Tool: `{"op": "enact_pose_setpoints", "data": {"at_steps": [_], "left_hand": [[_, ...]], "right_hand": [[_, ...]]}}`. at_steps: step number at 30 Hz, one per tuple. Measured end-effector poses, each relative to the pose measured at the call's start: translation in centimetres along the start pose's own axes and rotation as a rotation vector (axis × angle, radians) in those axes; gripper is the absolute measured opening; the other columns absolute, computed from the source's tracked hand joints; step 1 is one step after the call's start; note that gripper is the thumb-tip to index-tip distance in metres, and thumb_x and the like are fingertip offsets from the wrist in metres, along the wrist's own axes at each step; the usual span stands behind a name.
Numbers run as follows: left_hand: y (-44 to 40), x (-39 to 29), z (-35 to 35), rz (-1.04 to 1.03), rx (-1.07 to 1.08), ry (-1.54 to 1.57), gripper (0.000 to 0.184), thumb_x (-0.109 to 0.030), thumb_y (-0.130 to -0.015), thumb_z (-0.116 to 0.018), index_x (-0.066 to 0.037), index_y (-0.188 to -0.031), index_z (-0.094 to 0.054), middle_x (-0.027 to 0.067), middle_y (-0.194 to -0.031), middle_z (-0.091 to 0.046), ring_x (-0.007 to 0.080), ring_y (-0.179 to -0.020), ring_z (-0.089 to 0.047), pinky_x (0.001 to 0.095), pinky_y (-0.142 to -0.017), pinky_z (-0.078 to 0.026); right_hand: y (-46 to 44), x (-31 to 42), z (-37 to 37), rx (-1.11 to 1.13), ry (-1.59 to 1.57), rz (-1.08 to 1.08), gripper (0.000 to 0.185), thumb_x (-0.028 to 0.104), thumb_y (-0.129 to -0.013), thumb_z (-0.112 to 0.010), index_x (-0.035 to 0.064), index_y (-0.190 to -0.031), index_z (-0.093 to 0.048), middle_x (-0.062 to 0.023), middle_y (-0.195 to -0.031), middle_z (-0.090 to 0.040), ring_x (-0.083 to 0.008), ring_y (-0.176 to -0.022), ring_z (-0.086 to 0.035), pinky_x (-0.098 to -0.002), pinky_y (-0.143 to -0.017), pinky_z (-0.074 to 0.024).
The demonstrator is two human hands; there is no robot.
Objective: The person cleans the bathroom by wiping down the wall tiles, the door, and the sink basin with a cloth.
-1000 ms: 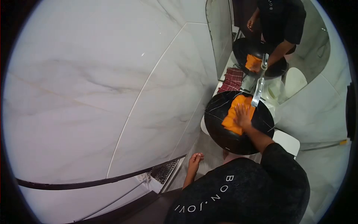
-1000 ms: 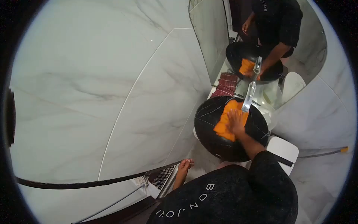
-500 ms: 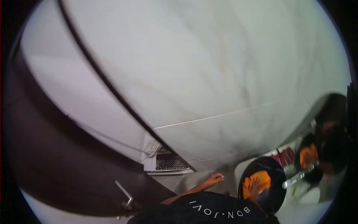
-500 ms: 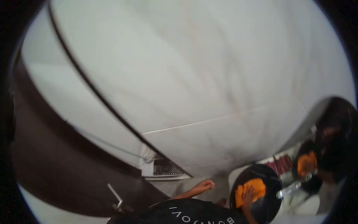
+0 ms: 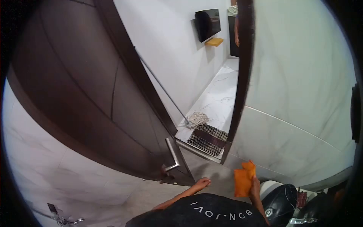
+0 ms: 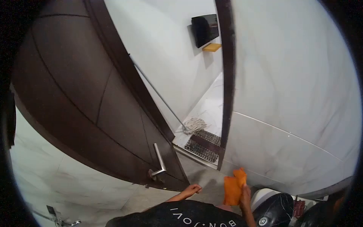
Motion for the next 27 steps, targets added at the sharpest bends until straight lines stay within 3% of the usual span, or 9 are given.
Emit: {"op": "enact_pose_setpoints", "data": {"at_steps": [4, 8, 10, 16, 18, 23, 24, 25, 27], "left_hand": [[7.5, 1.4, 7.3, -0.005, -0.235, -0.046, 0.027, -0.030, -0.087, -0.051, -0.005, -0.087, -0.058, 0.0012, -0.076, -0.057, 0.0105, -0.070, -0.053, 0.0255, -0.064, -0.044], [16.6, 3.3, 12.5, 0.333, -0.279, -0.499, 0.045, -0.047, -0.083, -0.052, -0.004, -0.093, -0.060, 0.0096, -0.083, -0.062, 0.0199, -0.074, -0.058, 0.0322, -0.069, -0.046], [22.3, -5.1, 13.6, 0.353, -0.439, -0.924, 0.048, -0.049, -0.080, -0.053, -0.004, -0.097, -0.060, 0.0148, -0.083, -0.062, 0.0290, -0.075, -0.059, 0.0351, -0.072, -0.047], [31.6, -21.7, 14.1, 0.274, -1.102, -0.705, 0.042, -0.035, -0.076, -0.062, -0.004, -0.104, -0.058, 0.0158, -0.092, -0.061, 0.0304, -0.092, -0.057, 0.0381, -0.084, -0.042], [34.5, -24.5, 12.5, -0.453, -1.418, -0.191, 0.054, -0.030, -0.069, -0.070, -0.001, -0.110, -0.053, 0.0136, -0.104, -0.056, 0.0262, -0.103, -0.050, 0.0368, -0.090, -0.036], [34.0, -25.6, 9.9, -0.768, -1.486, -0.242, 0.084, -0.036, -0.056, -0.079, 0.003, -0.120, -0.042, 0.0127, -0.117, -0.046, 0.0243, -0.109, -0.043, 0.0350, -0.094, -0.032], [32.9, -27.7, 8.8, -0.767, -1.419, -0.145, 0.082, -0.036, -0.057, -0.078, 0.002, -0.120, -0.042, 0.0122, -0.118, -0.046, 0.0239, -0.109, -0.043, 0.0348, -0.094, -0.031], [31.6, -28.6, 8.4, -0.763, -1.349, -0.045, 0.080, -0.036, -0.059, -0.078, 0.002, -0.120, -0.042, 0.0116, -0.118, -0.045, 0.0235, -0.109, -0.043, 0.0345, -0.094, -0.031], [31.1, -27.7, 9.2, -0.753, -1.392, -0.040, 0.080, -0.036, -0.059, -0.077, 0.002, -0.119, -0.042, 0.0116, -0.118, -0.046, 0.0235, -0.109, -0.043, 0.0345, -0.094, -0.031]], "right_hand": [[-3.0, -2.5, -10.3, 0.213, -0.204, -0.123, 0.043, 0.038, -0.092, -0.040, 0.0003, -0.112, -0.050, -0.0077, -0.104, -0.054, -0.0156, -0.091, -0.053, -0.0280, -0.079, -0.0423], [-4.2, -3.3, -18.5, 0.341, -0.242, -0.141, 0.042, 0.038, -0.092, -0.040, 0.0021, -0.111, -0.050, -0.0063, -0.099, -0.056, -0.0151, -0.088, -0.055, -0.0285, -0.075, -0.0449], [-6.2, -1.4, -22.9, 0.407, -0.299, -0.167, 0.041, 0.037, -0.092, -0.040, 0.0023, -0.111, -0.050, -0.0058, -0.098, -0.056, -0.0150, -0.088, -0.055, -0.0284, -0.075, -0.0452], [-10.5, 6.9, -34.0, 0.662, -0.449, -0.005, 0.041, 0.033, -0.092, -0.041, -0.0001, -0.116, -0.046, -0.0076, -0.109, -0.054, -0.0159, -0.101, -0.053, -0.0292, -0.087, -0.0414], [-10.5, 11.2, -38.2, 0.792, -0.492, -0.015, 0.042, 0.033, -0.092, -0.042, -0.0008, -0.118, -0.045, -0.0074, -0.111, -0.053, -0.0154, -0.104, -0.050, -0.0279, -0.089, -0.0385], [-6.3, 19.1, -46.9, 1.101, -0.338, 0.011, 0.037, 0.035, -0.091, -0.042, 0.0021, -0.107, -0.048, -0.0065, -0.096, -0.054, -0.0122, -0.093, -0.051, -0.0296, -0.080, -0.0422], [-4.7, 19.8, -47.9, 1.176, -0.186, 0.242, 0.037, 0.037, -0.092, -0.039, 0.0032, -0.102, -0.048, -0.0069, -0.091, -0.053, -0.0115, -0.087, -0.052, -0.0298, -0.075, -0.0434], [-0.5, 22.5, -48.2, 1.412, 0.211, 0.273, 0.036, 0.035, -0.092, -0.038, 0.0026, -0.107, -0.047, -0.0095, -0.097, -0.050, -0.0191, -0.098, -0.050, -0.0350, -0.087, -0.0398], [6.4, 28.2, -46.6, 1.365, -0.302, 1.260, 0.048, 0.039, -0.090, -0.038, 0.0094, -0.128, -0.039, -0.0136, -0.117, -0.044, -0.0259, -0.123, -0.034, -0.0390, -0.101, -0.0255]]}}
Point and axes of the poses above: each hand's wrist, its own y-axis away from the middle knuckle, its own z-axis out of the back of the hand, x = y × z, the point moved 10 cm from there along -y, towards the middle knuckle
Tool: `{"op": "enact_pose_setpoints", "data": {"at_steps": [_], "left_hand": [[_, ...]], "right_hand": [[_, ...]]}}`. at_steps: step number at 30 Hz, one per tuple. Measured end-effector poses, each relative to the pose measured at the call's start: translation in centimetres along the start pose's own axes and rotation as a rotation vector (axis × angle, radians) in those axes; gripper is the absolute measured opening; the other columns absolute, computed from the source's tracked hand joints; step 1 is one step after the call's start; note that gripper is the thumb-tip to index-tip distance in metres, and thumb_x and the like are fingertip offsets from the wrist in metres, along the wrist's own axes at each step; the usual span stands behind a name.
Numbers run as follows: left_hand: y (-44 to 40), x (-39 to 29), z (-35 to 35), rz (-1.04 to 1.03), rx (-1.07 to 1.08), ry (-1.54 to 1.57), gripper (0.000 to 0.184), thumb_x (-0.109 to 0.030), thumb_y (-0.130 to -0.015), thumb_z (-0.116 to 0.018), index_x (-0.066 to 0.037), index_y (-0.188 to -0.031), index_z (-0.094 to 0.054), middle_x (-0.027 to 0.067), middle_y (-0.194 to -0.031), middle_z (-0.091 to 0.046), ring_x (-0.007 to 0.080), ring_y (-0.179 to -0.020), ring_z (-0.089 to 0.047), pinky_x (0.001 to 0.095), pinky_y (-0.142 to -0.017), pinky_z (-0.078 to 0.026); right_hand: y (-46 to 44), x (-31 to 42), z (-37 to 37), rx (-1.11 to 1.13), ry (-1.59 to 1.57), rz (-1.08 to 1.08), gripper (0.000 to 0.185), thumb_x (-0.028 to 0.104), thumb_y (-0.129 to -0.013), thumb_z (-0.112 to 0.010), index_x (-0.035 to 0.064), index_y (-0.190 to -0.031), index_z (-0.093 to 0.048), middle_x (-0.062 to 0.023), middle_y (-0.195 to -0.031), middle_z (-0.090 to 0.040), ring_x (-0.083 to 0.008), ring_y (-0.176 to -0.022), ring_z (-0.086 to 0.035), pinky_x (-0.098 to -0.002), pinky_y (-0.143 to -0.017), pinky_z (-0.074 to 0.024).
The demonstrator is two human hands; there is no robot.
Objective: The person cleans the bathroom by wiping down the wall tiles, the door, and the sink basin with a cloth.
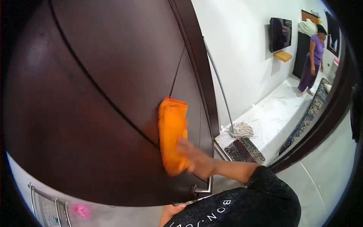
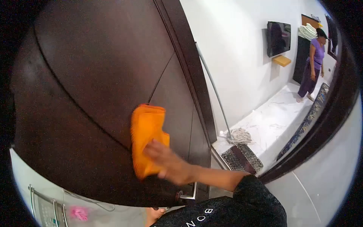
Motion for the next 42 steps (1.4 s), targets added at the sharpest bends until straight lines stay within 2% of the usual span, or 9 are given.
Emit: {"op": "enact_pose_setpoints", "data": {"at_steps": [2, 5, 7, 14, 18, 23, 30, 37, 42], "left_hand": [[-0.3, 0.6, -0.1, 0.001, -0.045, -0.022, 0.079, -0.036, -0.060, -0.077, 0.002, -0.119, -0.042, 0.0116, -0.118, -0.046, 0.0235, -0.108, -0.043, 0.0345, -0.094, -0.031], [-1.5, 1.1, 0.1, 0.001, -0.106, -0.054, 0.077, -0.035, -0.060, -0.077, 0.002, -0.119, -0.043, 0.0115, -0.117, -0.046, 0.0235, -0.108, -0.043, 0.0345, -0.094, -0.032], [-1.4, 1.5, 0.3, 0.018, -0.147, -0.080, 0.076, -0.035, -0.061, -0.076, 0.002, -0.118, -0.043, 0.0115, -0.117, -0.047, 0.0235, -0.108, -0.044, 0.0344, -0.094, -0.032], [-1.7, 2.6, 1.4, 0.019, -0.269, -0.133, 0.072, -0.033, -0.063, -0.075, 0.002, -0.117, -0.044, 0.0114, -0.115, -0.048, 0.0236, -0.106, -0.044, 0.0343, -0.093, -0.033], [-2.2, 2.8, 2.3, 0.013, -0.330, -0.163, 0.070, -0.033, -0.064, -0.074, 0.002, -0.117, -0.045, 0.0114, -0.114, -0.048, 0.0236, -0.106, -0.045, 0.0343, -0.092, -0.033], [-0.7, 2.3, 4.3, 0.063, -0.386, -0.203, 0.067, -0.032, -0.066, -0.073, 0.002, -0.116, -0.045, 0.0113, -0.113, -0.049, 0.0236, -0.105, -0.045, 0.0342, -0.092, -0.034], [0.5, 2.4, 7.2, 0.042, -0.463, -0.191, 0.064, -0.030, -0.068, -0.072, 0.003, -0.115, -0.046, 0.0112, -0.111, -0.050, 0.0236, -0.103, -0.046, 0.0341, -0.091, -0.034], [-0.3, 4.4, 11.1, 0.119, -0.418, -0.237, 0.074, -0.020, -0.066, -0.070, 0.002, -0.126, -0.033, 0.0105, -0.116, -0.046, 0.0238, -0.100, -0.047, 0.0353, -0.090, -0.036], [-4.0, -1.8, 9.5, -0.101, -0.455, -0.002, 0.058, -0.015, -0.069, -0.066, 0.004, -0.119, -0.042, 0.0134, -0.115, -0.048, 0.0228, -0.103, -0.047, 0.0339, -0.091, -0.035]], "right_hand": [[-0.5, 3.2, -2.9, 0.229, 0.189, 0.463, 0.054, 0.038, -0.088, -0.040, 0.0094, -0.133, -0.032, -0.0140, -0.139, -0.022, -0.0297, -0.133, -0.010, -0.0415, -0.107, -0.0069], [-1.9, -0.8, -1.6, 0.047, 0.324, 0.535, 0.063, 0.038, -0.087, -0.042, 0.0025, -0.135, -0.023, -0.0156, -0.144, -0.011, -0.0311, -0.133, -0.008, -0.0414, -0.107, -0.0046], [-1.7, -10.5, 0.0, -0.016, 0.157, -0.083, 0.069, 0.037, -0.088, -0.041, -0.0033, -0.136, -0.013, -0.0183, -0.143, -0.009, -0.0311, -0.133, -0.003, -0.0401, -0.107, -0.0024], [14.6, -33.0, 0.9, -0.424, -0.129, -0.935, 0.065, 0.038, -0.093, -0.028, -0.0037, -0.136, -0.005, -0.0175, -0.144, -0.003, -0.0283, -0.134, 0.002, -0.0366, -0.107, 0.0001], [12.5, -30.9, -0.1, -0.451, -0.042, -0.707, 0.063, 0.040, -0.093, -0.024, -0.0049, -0.135, -0.013, -0.0174, -0.143, -0.009, -0.0321, -0.133, 0.000, -0.0376, -0.106, 0.0020], [-3.7, -14.1, 2.2, -0.047, 0.181, -0.024, 0.025, 0.017, -0.082, -0.044, 0.0045, -0.101, -0.055, -0.0129, -0.105, -0.048, -0.0313, -0.097, -0.042, -0.0426, -0.086, -0.0265], [-4.9, -10.3, -0.7, -0.155, 0.419, 0.284, 0.023, 0.018, -0.079, -0.049, 0.0077, -0.099, -0.056, -0.0117, -0.109, -0.049, -0.0328, -0.106, -0.041, -0.0473, -0.090, -0.0243], [-12.5, -12.1, -1.1, -0.256, 0.344, 0.060, 0.049, 0.029, -0.083, -0.043, -0.0025, -0.120, -0.039, -0.0263, -0.139, -0.013, -0.0401, -0.132, -0.004, -0.0570, -0.101, -0.0013], [-11.6, -2.2, -9.6, 0.028, 0.503, 0.607, 0.043, 0.041, -0.082, -0.042, 0.0042, -0.099, -0.055, -0.0261, -0.134, -0.027, -0.0423, -0.125, -0.023, -0.0576, -0.101, -0.0024]]}}
Point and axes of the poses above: each hand's wrist, its own y-axis away from the middle knuckle, its own z-axis out of the back of the hand, x = y × z, the point moved 10 cm from there along -y, towards the middle knuckle
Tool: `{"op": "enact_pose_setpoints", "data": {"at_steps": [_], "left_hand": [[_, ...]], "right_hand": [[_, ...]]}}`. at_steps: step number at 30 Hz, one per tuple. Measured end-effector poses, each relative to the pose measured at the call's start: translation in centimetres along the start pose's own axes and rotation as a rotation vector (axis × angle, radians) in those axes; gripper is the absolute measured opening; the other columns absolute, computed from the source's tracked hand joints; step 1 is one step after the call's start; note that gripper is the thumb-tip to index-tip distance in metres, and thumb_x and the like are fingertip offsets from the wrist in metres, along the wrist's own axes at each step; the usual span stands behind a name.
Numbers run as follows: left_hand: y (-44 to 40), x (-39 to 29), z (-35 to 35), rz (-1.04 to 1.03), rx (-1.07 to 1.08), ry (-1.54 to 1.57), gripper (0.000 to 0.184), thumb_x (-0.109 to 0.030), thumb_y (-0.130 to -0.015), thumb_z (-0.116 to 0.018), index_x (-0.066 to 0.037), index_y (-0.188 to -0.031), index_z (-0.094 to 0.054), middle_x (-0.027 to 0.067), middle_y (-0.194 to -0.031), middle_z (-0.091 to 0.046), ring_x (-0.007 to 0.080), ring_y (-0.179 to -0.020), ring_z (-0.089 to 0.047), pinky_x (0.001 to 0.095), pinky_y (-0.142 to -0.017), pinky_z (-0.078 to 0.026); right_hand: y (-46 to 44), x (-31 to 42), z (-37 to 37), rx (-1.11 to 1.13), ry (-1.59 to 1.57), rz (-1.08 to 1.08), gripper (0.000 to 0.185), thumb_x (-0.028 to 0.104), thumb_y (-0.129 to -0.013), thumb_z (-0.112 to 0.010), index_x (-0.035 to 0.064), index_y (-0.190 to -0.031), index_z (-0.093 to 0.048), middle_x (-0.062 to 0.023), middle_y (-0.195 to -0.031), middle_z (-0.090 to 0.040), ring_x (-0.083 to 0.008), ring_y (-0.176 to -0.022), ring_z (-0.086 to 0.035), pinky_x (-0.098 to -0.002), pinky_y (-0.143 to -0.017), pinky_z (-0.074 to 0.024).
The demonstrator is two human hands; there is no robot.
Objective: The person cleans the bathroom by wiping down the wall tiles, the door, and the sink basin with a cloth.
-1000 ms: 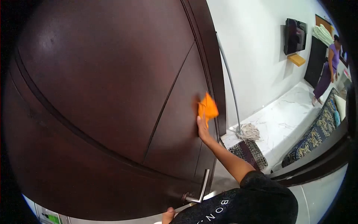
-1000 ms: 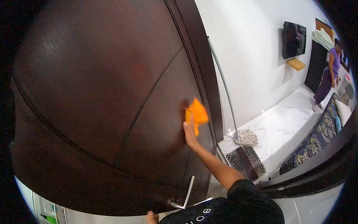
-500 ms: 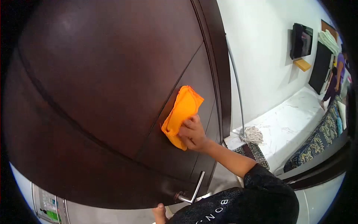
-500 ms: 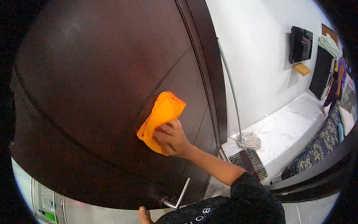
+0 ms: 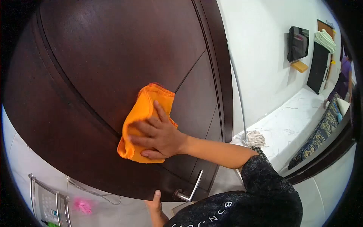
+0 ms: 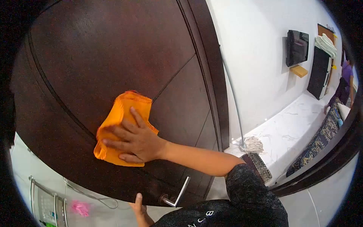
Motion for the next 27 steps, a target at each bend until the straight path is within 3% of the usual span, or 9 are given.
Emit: {"op": "enact_pose_setpoints", "data": {"at_steps": [3, 7, 10, 14, 16, 18, 21, 23, 27], "left_hand": [[-1.7, 0.7, 0.3, -0.069, 0.076, 0.047, 0.064, -0.013, -0.069, -0.065, 0.005, -0.123, -0.036, 0.0128, -0.119, -0.045, 0.0235, -0.106, -0.045, 0.0343, -0.093, -0.033], [-3.1, 0.2, 0.5, -0.105, 0.059, 0.125, 0.066, -0.014, -0.068, -0.065, 0.005, -0.124, -0.034, 0.0124, -0.120, -0.043, 0.0234, -0.108, -0.044, 0.0346, -0.094, -0.032], [-4.4, 0.0, 0.7, -0.119, 0.072, 0.140, 0.068, -0.014, -0.068, -0.065, 0.004, -0.125, -0.033, 0.0123, -0.121, -0.042, 0.0233, -0.108, -0.044, 0.0347, -0.095, -0.032], [-6.6, 0.2, 0.8, -0.131, 0.130, 0.223, 0.071, -0.013, -0.068, -0.064, 0.002, -0.128, -0.029, 0.0121, -0.122, -0.040, 0.0232, -0.110, -0.042, 0.0352, -0.096, -0.030], [-7.3, 0.7, 1.6, -0.096, 0.140, 0.216, 0.071, -0.013, -0.067, -0.064, 0.002, -0.128, -0.029, 0.0120, -0.122, -0.040, 0.0232, -0.111, -0.042, 0.0350, -0.096, -0.030], [-8.2, 1.1, 1.8, -0.065, 0.149, 0.217, 0.071, -0.012, -0.067, -0.063, 0.002, -0.128, -0.029, 0.0119, -0.122, -0.040, 0.0233, -0.111, -0.041, 0.0348, -0.096, -0.030], [-9.4, 0.3, 1.7, -0.154, 0.137, 0.218, 0.070, -0.011, -0.068, -0.063, 0.002, -0.127, -0.029, 0.0118, -0.121, -0.040, 0.0232, -0.110, -0.042, 0.0347, -0.095, -0.031], [-9.9, -0.7, 1.3, -0.178, 0.183, 0.228, 0.071, -0.011, -0.067, -0.063, 0.002, -0.127, -0.029, 0.0118, -0.121, -0.040, 0.0227, -0.109, -0.043, 0.0346, -0.094, -0.032], [-11.1, 1.3, 3.0, -0.125, 0.162, 0.270, 0.071, -0.011, -0.066, -0.064, 0.002, -0.127, -0.030, 0.0121, -0.121, -0.041, 0.0230, -0.108, -0.043, 0.0352, -0.094, -0.033]], "right_hand": [[1.0, -3.1, -0.9, -0.014, 0.119, 0.004, 0.047, 0.042, -0.081, -0.044, 0.0028, -0.103, -0.054, -0.0226, -0.136, -0.027, -0.0374, -0.124, -0.028, -0.0586, -0.102, -0.0038], [9.4, -15.8, -0.9, -0.381, -0.148, -0.603, 0.055, 0.030, -0.086, -0.041, 0.0040, -0.133, -0.029, -0.0178, -0.140, -0.021, -0.0341, -0.131, -0.014, -0.0512, -0.105, -0.0033], [13.7, -18.7, -1.2, -0.435, 0.050, -0.928, 0.055, 0.026, -0.087, -0.041, 0.0035, -0.135, -0.025, -0.0198, -0.142, -0.013, -0.0343, -0.132, -0.009, -0.0481, -0.105, -0.0038], [7.6, -7.5, -4.1, -0.309, 0.069, -0.771, 0.057, 0.028, -0.085, -0.042, 0.0069, -0.135, -0.026, -0.0210, -0.142, -0.012, -0.0331, -0.133, -0.007, -0.0532, -0.104, -0.0022], [3.6, -1.0, -6.4, -0.136, 0.030, -0.367, 0.054, 0.025, -0.081, -0.043, 0.0135, -0.132, -0.034, -0.0154, -0.143, -0.015, -0.0314, -0.134, -0.007, -0.0508, -0.105, -0.0015], [3.4, 0.4, -8.6, 0.078, 0.121, -0.157, 0.053, 0.033, -0.079, -0.045, 0.0163, -0.129, -0.039, -0.0152, -0.143, -0.017, -0.0339, -0.133, -0.010, -0.0552, -0.103, -0.0012], [5.0, -4.8, -7.3, -0.026, 0.175, -0.205, 0.054, 0.038, -0.085, -0.037, 0.0148, -0.134, -0.031, -0.0129, -0.143, -0.016, -0.0325, -0.133, -0.009, -0.0519, -0.105, -0.0027], [8.6, -11.0, -5.4, -0.146, 0.147, -0.485, 0.059, 0.032, -0.086, -0.039, -0.0009, -0.133, -0.025, -0.0183, -0.143, -0.014, -0.0342, -0.133, -0.005, -0.0491, -0.105, -0.0041], [17.3, -18.8, -6.4, -0.234, 0.163, -1.173, 0.049, 0.020, -0.093, -0.027, -0.0061, -0.133, -0.016, -0.0206, -0.142, -0.010, -0.0336, -0.133, -0.004, -0.0397, -0.108, -0.0034]]}}
Point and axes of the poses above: each hand's wrist, its own y-axis away from the middle knuckle, its own z-axis out of the back of the hand, x = y × z, the point moved 10 cm from there along -y, towards the middle knuckle
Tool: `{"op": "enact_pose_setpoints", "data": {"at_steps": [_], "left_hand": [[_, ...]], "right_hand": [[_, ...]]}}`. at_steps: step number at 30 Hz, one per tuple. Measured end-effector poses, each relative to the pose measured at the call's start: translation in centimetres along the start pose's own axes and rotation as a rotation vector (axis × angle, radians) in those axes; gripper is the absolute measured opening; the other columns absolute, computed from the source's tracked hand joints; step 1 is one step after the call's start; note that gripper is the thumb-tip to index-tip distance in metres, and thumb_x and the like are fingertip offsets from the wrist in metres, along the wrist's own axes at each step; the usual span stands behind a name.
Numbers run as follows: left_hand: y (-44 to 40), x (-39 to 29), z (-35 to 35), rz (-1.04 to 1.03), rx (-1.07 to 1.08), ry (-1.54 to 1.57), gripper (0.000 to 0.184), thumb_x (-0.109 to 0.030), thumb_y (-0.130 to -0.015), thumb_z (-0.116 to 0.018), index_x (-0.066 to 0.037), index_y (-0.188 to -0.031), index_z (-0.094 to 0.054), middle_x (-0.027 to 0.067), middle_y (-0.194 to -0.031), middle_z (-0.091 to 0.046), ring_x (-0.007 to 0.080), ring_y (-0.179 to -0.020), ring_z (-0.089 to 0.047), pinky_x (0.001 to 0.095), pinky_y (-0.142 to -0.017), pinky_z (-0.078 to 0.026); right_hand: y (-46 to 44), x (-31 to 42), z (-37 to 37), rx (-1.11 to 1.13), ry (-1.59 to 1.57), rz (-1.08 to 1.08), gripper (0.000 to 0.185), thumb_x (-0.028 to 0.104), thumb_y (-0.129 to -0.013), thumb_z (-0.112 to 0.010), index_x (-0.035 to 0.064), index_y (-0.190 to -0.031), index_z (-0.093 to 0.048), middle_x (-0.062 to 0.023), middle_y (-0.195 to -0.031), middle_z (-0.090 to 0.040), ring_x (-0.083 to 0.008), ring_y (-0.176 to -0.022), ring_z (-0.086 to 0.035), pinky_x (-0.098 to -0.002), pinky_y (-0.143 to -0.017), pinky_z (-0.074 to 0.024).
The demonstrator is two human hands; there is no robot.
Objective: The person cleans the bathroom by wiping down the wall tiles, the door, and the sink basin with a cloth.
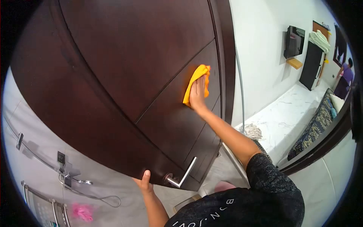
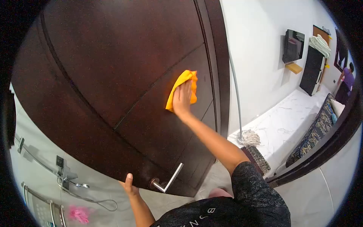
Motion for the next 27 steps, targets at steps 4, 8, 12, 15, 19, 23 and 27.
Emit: {"op": "enact_pose_setpoints", "data": {"at_steps": [4, 8, 12, 15, 19, 23, 27], "left_hand": [[-1.0, 0.9, 1.3, 0.025, -0.014, 0.028, 0.070, -0.014, -0.066, -0.064, 0.003, -0.126, -0.032, 0.0133, -0.121, -0.042, 0.0253, -0.108, -0.044, 0.0368, -0.093, -0.035], [-1.5, 1.9, 3.5, 0.048, -0.034, 0.014, 0.069, -0.019, -0.065, -0.063, 0.004, -0.124, -0.035, 0.0149, -0.118, -0.044, 0.0276, -0.106, -0.047, 0.0389, -0.091, -0.038], [-2.1, 2.9, 6.6, 0.092, -0.130, 0.014, 0.069, -0.024, -0.066, -0.062, 0.004, -0.124, -0.036, 0.0165, -0.118, -0.045, 0.0292, -0.106, -0.047, 0.0395, -0.090, -0.039], [-2.1, 3.3, 9.0, 0.059, -0.285, -0.130, 0.075, -0.038, -0.069, -0.060, 0.001, -0.127, -0.034, 0.0155, -0.123, -0.042, 0.0304, -0.111, -0.042, 0.0417, -0.094, -0.035], [-3.4, 2.2, 11.0, -0.140, -0.410, -0.314, 0.077, -0.053, -0.077, -0.053, 0.002, -0.127, -0.033, 0.0168, -0.126, -0.038, 0.0310, -0.114, -0.039, 0.0431, -0.095, -0.034], [-5.1, 2.5, 11.1, -0.063, -0.526, -0.322, 0.080, -0.055, -0.077, -0.052, 0.006, -0.125, -0.033, 0.0144, -0.126, -0.040, 0.0276, -0.111, -0.043, 0.0396, -0.096, -0.034], [-7.1, 3.4, 12.8, -0.054, -0.486, -0.251, 0.079, -0.057, -0.079, -0.050, 0.004, -0.125, -0.033, 0.0151, -0.127, -0.039, 0.0272, -0.112, -0.042, 0.0398, -0.096, -0.034]], "right_hand": [[3.2, 13.9, -0.7, -0.032, -0.124, 0.563, 0.057, 0.016, -0.084, -0.038, -0.0100, -0.131, -0.017, -0.0257, -0.141, -0.003, -0.0401, -0.131, 0.002, -0.0499, -0.104, 0.0001], [1.4, 21.9, -1.7, 0.197, 0.054, 0.978, 0.055, 0.034, -0.080, -0.043, 0.0151, -0.131, -0.037, -0.0117, -0.143, -0.019, -0.0349, -0.133, -0.007, -0.0545, -0.103, -0.0003], [-13.1, 12.8, 1.7, -0.218, -0.025, 0.742, 0.051, 0.021, -0.087, -0.038, 0.0039, -0.134, -0.029, -0.0137, -0.142, -0.021, -0.0281, -0.133, -0.014, -0.0400, -0.107, -0.0108], [-21.4, -3.6, 3.0, -0.397, 0.033, 0.321, 0.048, 0.026, -0.091, -0.037, -0.0024, -0.130, -0.032, -0.0173, -0.138, -0.028, -0.0313, -0.129, -0.022, -0.0413, -0.106, -0.0143], [-16.1, -11.2, 2.5, -0.398, 0.138, 0.265, 0.045, 0.022, -0.093, -0.032, 0.0043, -0.133, -0.029, -0.0132, -0.142, -0.021, -0.0296, -0.132, -0.015, -0.0416, -0.106, -0.0106], [-3.8, -14.7, -0.7, -0.293, 0.057, 0.146, 0.048, 0.019, -0.092, -0.031, -0.0008, -0.135, -0.023, -0.0183, -0.142, -0.015, -0.0314, -0.133, -0.011, -0.0427, -0.107, -0.0060], [2.8, -14.2, -4.1, -0.163, 0.097, 0.123, 0.053, 0.022, -0.090, -0.030, 0.0001, -0.136, -0.017, -0.0188, -0.142, -0.015, -0.0383, -0.132, -0.008, -0.0496, -0.105, -0.0024]]}}
Point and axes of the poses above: each hand's wrist, its own y-axis away from the middle knuckle, its own z-axis out of the back of the hand, x = y × z, the point moved 10 cm from there along -y, towards the middle knuckle
